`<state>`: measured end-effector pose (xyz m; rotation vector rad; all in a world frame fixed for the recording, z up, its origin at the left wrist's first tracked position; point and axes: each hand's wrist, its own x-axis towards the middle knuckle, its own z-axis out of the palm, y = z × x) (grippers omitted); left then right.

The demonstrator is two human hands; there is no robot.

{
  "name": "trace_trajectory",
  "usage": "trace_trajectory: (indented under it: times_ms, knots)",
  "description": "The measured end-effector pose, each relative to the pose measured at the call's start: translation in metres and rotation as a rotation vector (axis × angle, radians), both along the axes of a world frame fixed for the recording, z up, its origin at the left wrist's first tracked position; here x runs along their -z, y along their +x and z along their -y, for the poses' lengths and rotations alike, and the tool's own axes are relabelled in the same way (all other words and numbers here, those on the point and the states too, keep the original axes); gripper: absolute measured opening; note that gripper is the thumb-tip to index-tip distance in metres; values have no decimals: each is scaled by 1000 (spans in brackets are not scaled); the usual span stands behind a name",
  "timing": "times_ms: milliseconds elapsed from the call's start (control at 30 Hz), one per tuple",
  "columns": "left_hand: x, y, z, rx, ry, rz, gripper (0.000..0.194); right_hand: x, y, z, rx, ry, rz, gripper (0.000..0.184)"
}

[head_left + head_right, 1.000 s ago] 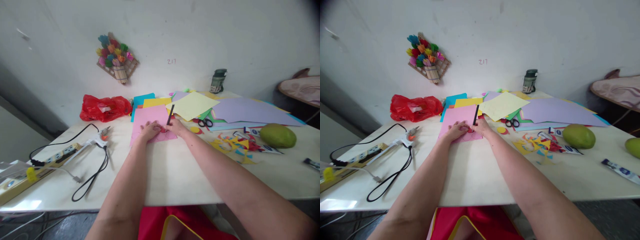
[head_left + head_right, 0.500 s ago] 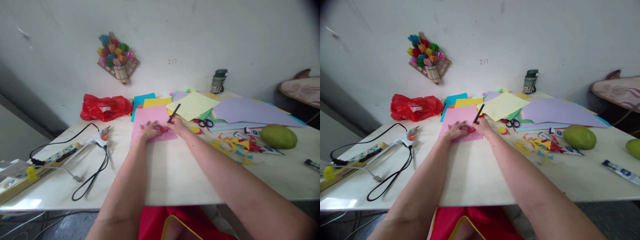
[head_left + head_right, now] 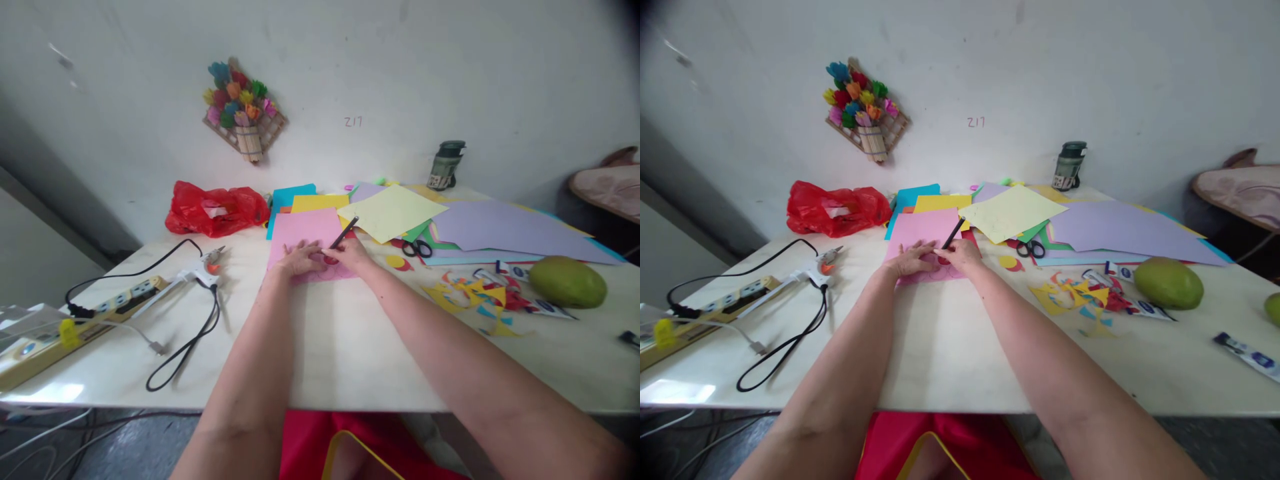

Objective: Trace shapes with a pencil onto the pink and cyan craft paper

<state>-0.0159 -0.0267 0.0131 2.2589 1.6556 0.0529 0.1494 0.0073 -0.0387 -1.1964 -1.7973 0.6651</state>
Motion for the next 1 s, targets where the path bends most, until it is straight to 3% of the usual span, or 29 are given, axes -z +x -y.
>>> trace_trajectory:
  times_ms: [367,1000]
  knots:
    - [-1,0,1,12,-7,25,73,-15,-3,12,67,-36,138,29]
    - [-2,1,3,-4,-22,55,75,-20,-4,16,103,-20,196,30]
